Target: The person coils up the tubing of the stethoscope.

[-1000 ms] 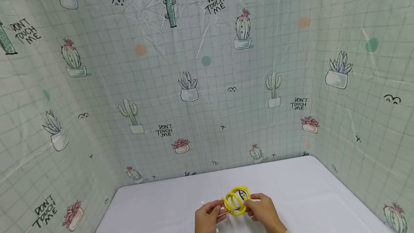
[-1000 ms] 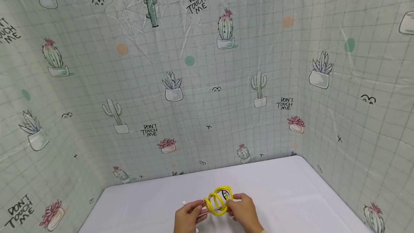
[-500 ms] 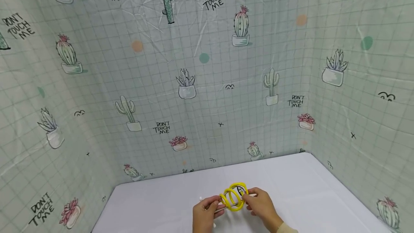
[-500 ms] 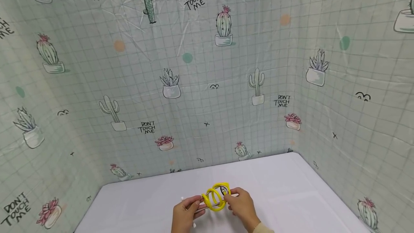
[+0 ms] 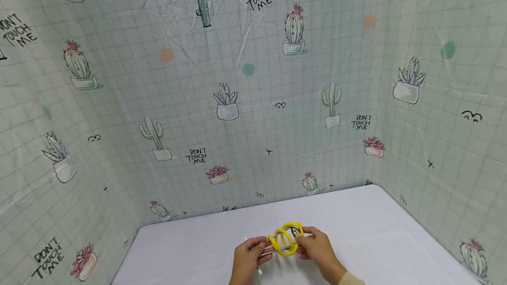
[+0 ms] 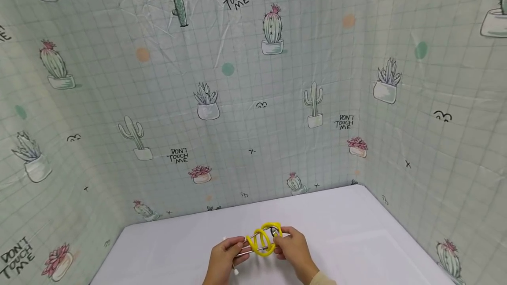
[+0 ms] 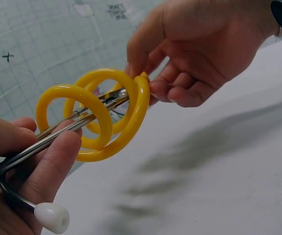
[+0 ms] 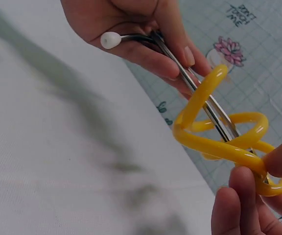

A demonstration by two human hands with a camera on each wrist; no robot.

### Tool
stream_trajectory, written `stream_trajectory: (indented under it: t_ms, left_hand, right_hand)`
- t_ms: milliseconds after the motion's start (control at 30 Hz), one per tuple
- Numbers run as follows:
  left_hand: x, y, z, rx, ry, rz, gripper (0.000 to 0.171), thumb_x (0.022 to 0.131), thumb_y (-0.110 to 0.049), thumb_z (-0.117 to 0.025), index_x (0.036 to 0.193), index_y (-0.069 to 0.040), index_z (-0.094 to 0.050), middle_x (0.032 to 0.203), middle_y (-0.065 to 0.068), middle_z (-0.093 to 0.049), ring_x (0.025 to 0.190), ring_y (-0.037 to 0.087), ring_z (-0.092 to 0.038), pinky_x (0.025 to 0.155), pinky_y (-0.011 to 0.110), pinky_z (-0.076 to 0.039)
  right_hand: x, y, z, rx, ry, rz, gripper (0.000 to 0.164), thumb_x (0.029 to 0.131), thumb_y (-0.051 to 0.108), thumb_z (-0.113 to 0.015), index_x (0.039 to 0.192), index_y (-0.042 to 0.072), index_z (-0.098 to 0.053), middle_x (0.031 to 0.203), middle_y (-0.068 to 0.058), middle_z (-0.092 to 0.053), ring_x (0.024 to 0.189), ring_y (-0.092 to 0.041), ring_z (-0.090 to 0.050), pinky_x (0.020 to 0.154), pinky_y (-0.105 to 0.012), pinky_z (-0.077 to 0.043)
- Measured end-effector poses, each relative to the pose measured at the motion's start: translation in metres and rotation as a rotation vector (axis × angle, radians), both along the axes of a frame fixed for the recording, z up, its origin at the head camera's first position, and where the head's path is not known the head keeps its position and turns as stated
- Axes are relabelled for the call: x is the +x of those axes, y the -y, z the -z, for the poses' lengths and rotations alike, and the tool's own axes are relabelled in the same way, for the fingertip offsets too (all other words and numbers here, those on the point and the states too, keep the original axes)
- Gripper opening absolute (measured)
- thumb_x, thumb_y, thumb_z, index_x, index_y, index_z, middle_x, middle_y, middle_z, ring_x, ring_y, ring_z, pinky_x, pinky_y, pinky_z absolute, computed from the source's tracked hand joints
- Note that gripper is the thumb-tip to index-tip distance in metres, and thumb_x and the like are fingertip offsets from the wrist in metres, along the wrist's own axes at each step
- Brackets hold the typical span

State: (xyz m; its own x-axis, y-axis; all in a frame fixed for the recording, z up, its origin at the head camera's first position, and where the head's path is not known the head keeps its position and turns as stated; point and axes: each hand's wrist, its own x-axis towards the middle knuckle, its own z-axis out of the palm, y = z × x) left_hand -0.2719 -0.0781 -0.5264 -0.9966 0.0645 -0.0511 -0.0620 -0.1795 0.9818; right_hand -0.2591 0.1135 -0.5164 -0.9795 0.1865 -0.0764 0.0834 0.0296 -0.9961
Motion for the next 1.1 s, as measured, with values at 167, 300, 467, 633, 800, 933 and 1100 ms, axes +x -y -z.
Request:
stream_trajectory:
  t_ms: [167, 300, 467, 633, 800, 933, 1100]
  left_hand:
    - [0.001, -0.002, 0.000, 0.036, -0.004, 0.015, 0.019, 0.090, 0.002, -0.054, 0.106, 0.011, -0.060, 0.097, 0.017, -0.067, 0.085, 0.028, -0.067, 0.073, 0.035, -0.057]
    - [0.001, -0.005, -0.002, 0.055, -0.004, -0.038, 0.019, 0.089, 0.002, -0.055, 0.105, 0.011, -0.060, 0.094, 0.017, -0.067, 0.083, 0.027, -0.068, 0.071, 0.035, -0.057]
    - [0.000, -0.007, -0.003, 0.061, -0.008, -0.070, 0.018, 0.088, 0.003, -0.056, 0.104, 0.011, -0.061, 0.094, 0.017, -0.067, 0.081, 0.027, -0.068, 0.070, 0.035, -0.058]
    - [-0.005, -0.007, -0.003, 0.046, -0.031, -0.073, 0.021, 0.086, 0.004, -0.058, 0.105, 0.013, -0.059, 0.091, 0.016, -0.066, 0.080, 0.027, -0.068, 0.068, 0.033, -0.058]
    - [-0.011, -0.006, -0.003, 0.044, -0.039, -0.064, 0.021, 0.084, 0.004, -0.061, 0.104, 0.012, -0.059, 0.095, 0.018, -0.066, 0.082, 0.029, -0.067, 0.069, 0.034, -0.058]
    - [-0.011, -0.001, 0.000, -0.007, -0.013, -0.046, 0.020, 0.082, 0.004, -0.064, 0.102, 0.010, -0.062, 0.098, 0.017, -0.065, 0.081, 0.024, -0.066, 0.068, 0.032, -0.058]
    - [-0.014, 0.001, 0.004, -0.088, 0.026, 0.040, 0.028, 0.080, 0.006, -0.065, 0.108, 0.009, -0.060, 0.101, 0.013, -0.064, 0.077, 0.018, -0.064, 0.067, 0.033, -0.057]
  right_hand:
    - [0.001, 0.001, 0.004, -0.050, -0.032, 0.035, 0.049, 0.081, 0.009, -0.064, 0.124, -0.009, -0.049, 0.076, -0.010, -0.060, 0.061, -0.017, -0.060, 0.055, -0.030, -0.057]
    - [-0.002, 0.001, 0.006, -0.067, -0.059, 0.046, 0.049, 0.081, 0.008, -0.065, 0.124, -0.009, -0.049, 0.077, -0.010, -0.060, 0.062, -0.018, -0.060, 0.055, -0.030, -0.057]
    - [-0.003, 0.001, 0.007, -0.083, -0.088, 0.065, 0.047, 0.082, 0.006, -0.063, 0.124, -0.009, -0.049, 0.079, -0.012, -0.059, 0.064, -0.020, -0.061, 0.055, -0.032, -0.057]
    - [-0.004, -0.003, 0.006, -0.092, -0.081, 0.080, 0.044, 0.083, 0.007, -0.063, 0.123, -0.008, -0.050, 0.082, -0.013, -0.059, 0.067, -0.020, -0.061, 0.056, -0.034, -0.058]
    - [-0.006, -0.007, 0.006, -0.082, -0.067, 0.126, 0.044, 0.084, 0.008, -0.063, 0.122, -0.009, -0.050, 0.082, -0.013, -0.059, 0.066, -0.019, -0.061, 0.056, -0.032, -0.058]
    - [-0.006, -0.008, 0.014, -0.095, -0.060, 0.135, 0.044, 0.084, 0.006, -0.062, 0.122, -0.011, -0.048, 0.080, -0.012, -0.060, 0.064, -0.019, -0.061, 0.057, -0.032, -0.058]
    - [-0.007, -0.011, 0.025, -0.090, -0.062, 0.159, 0.042, 0.084, 0.004, -0.061, 0.120, -0.012, -0.048, 0.079, -0.012, -0.060, 0.062, -0.018, -0.062, 0.056, -0.031, -0.058]
